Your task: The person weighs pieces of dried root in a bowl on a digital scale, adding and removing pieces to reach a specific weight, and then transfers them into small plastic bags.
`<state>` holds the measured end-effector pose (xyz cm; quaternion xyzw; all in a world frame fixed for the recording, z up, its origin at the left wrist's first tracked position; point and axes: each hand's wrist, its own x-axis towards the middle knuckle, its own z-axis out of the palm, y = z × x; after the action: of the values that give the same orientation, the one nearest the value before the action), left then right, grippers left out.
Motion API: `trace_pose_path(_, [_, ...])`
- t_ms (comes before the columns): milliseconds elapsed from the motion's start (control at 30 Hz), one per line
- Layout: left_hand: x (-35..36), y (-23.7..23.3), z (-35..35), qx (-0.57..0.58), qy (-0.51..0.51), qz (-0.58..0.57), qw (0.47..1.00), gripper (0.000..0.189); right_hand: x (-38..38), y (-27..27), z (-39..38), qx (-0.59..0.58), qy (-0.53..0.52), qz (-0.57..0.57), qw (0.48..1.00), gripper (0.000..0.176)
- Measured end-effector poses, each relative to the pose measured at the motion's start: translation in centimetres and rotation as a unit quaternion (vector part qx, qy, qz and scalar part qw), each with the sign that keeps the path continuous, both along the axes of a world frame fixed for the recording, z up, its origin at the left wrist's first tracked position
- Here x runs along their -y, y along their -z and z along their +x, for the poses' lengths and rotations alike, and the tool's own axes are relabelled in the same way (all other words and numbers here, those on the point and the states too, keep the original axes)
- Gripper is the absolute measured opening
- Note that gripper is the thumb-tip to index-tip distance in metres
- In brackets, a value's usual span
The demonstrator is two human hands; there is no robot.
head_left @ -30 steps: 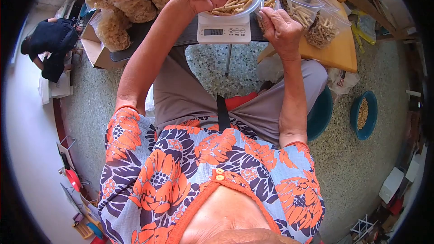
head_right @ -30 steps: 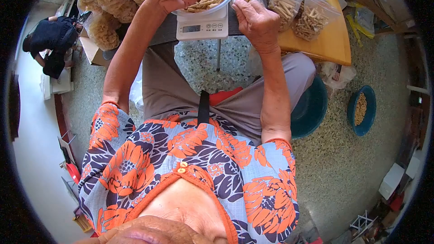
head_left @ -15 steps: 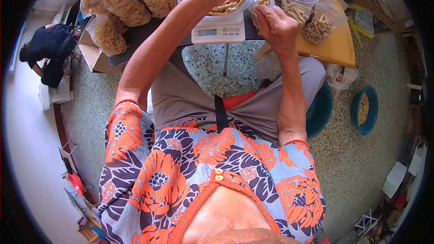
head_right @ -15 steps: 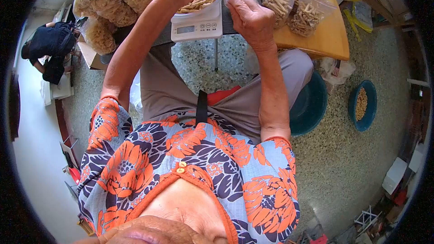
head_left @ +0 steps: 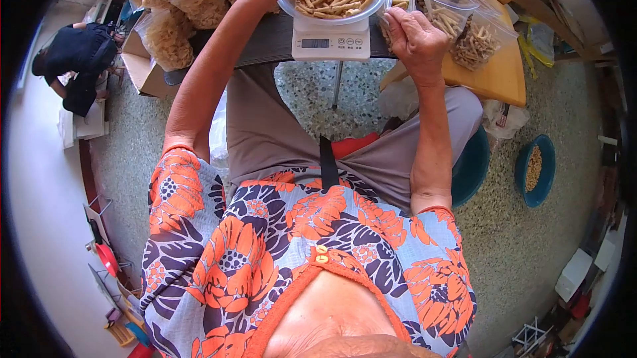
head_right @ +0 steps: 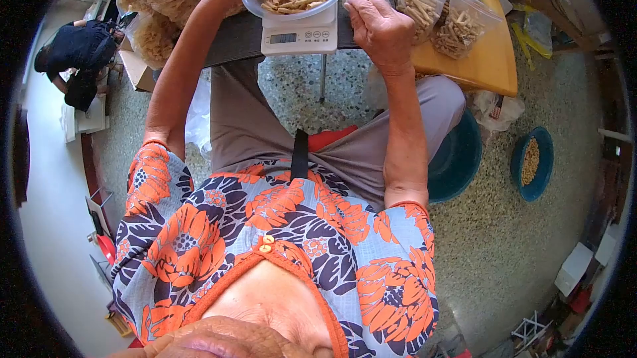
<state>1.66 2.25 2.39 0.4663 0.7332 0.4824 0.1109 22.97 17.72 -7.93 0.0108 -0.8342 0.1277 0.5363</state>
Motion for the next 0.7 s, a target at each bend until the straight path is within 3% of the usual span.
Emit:
trace_pose_path(67, [0.6,0.4,0.1,0.005,0.007,0.006,1.000,0.012,0.1,0.0,0.0,0.005,0.001,0.000,1.000,0.014])
trace_pose_path(133, [1.0,0.8,0.3,-0.150,-0.027,-0.093,0.984,0.011,0.2,0.0,0.0,0.004,-0.003,-0.001,1.000,0.014])
trace_pose_path(400, [0.1,3.5,0.1,-0.284,-0.012,-0.129,0.950,0.019,0.3,0.0,0.0,0.010,-0.010,-0.006,1.000,0.015])
trace_pose_path(700, [-0.9,1.6,0.7,-0.236,-0.009,-0.248,0.940,0.019,0.0,-0.1,0.2,0.013,-0.004,-0.003,1.000,0.014])
